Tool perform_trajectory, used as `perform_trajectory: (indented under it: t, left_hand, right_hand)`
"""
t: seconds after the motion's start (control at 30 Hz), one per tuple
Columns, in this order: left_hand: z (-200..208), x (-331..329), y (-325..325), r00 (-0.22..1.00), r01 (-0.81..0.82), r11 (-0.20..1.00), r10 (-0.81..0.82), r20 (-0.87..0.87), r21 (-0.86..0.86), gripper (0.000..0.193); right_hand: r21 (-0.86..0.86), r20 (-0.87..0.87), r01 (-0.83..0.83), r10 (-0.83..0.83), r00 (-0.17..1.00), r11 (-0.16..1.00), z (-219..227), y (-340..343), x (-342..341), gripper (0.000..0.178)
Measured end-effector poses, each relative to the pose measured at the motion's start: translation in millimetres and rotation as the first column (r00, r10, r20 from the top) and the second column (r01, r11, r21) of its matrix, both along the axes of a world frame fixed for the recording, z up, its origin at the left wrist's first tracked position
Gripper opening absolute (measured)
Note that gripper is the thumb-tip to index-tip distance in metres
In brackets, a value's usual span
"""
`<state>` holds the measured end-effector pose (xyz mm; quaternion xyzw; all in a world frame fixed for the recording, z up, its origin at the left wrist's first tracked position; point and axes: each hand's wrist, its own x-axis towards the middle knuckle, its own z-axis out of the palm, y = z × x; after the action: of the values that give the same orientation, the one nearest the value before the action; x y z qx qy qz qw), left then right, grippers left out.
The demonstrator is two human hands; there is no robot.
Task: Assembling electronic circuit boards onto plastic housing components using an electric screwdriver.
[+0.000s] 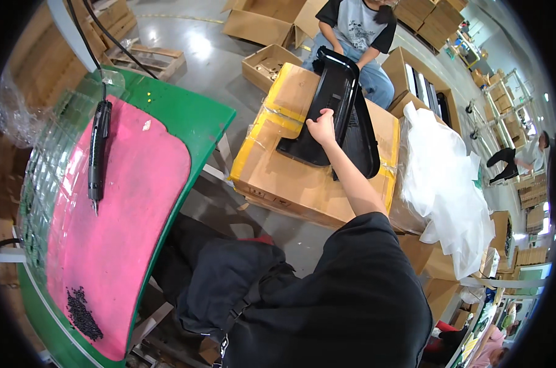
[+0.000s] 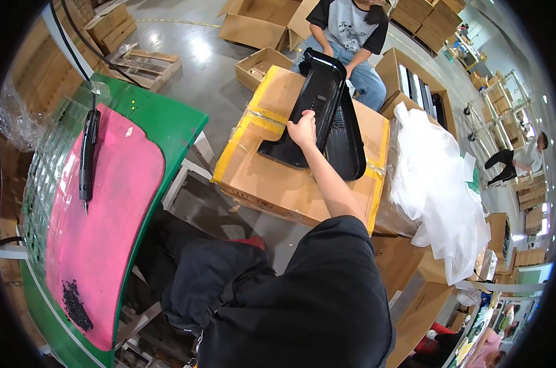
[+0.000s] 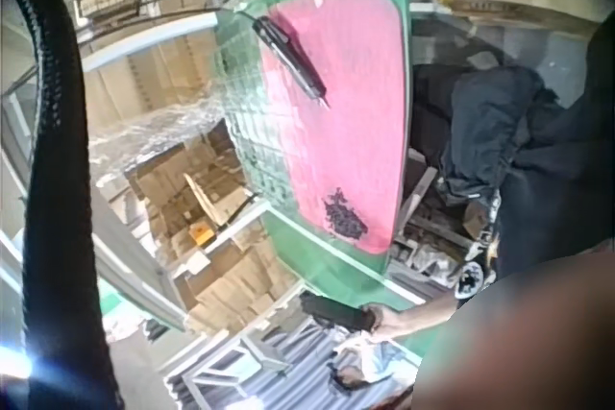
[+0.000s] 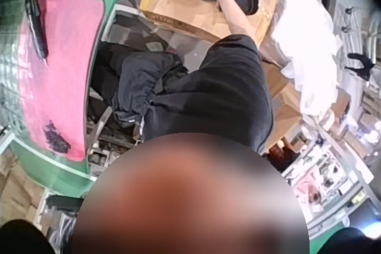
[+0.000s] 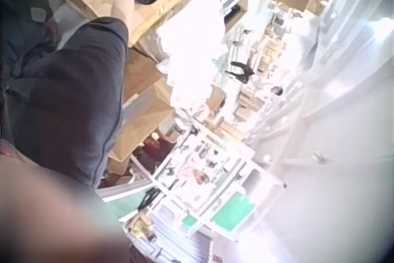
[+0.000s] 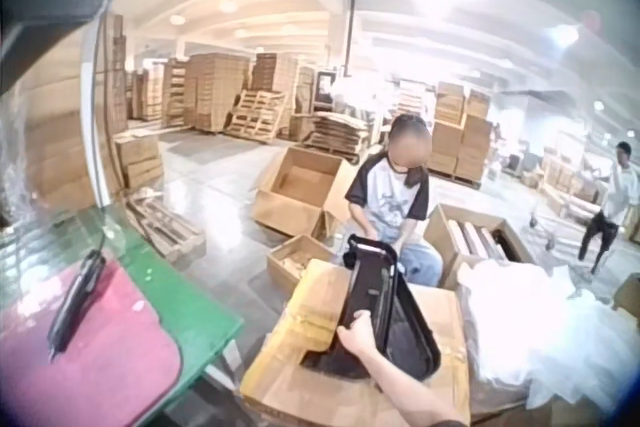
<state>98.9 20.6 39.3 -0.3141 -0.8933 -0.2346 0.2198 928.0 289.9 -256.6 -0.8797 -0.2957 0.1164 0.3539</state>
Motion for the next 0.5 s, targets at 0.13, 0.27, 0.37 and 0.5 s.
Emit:
perform_trajectory:
  t: [0.13, 0.27, 0.37, 0.5]
  left_hand:
    - [-45, -136, -124, 0.708, 0.109, 0.494, -0.648, 0.282, 0.862, 0.024]
    - [-64, -195, -132, 0.654, -0.016, 0.226, -0.735, 0.181, 0.974, 0.02]
    - [-63, -205, -116, 0.828, 0.227, 0.453, -0.555, 0.074, 0.862, 0.021]
    - [-61, -204, -88, 0.924, 0.378, 0.751, -0.337, -0.178, 0.54, 0.022]
  right_hand:
    - [-0.248, 0.016, 0.007, -0.003, 1.0, 0.969, 19, 23, -22, 0.072]
    - [-0.499, 0.106, 0.074, -0.024, 0.994, 0.864, 25, 33, -18, 0.084]
    - [-0.602, 0.111, 0.099, -0.04, 0.993, 0.793, 39, 46, -25, 0.077]
    - [-0.677, 0.058, 0.053, -0.018, 0.998, 0.734, 37, 52, -19, 0.063]
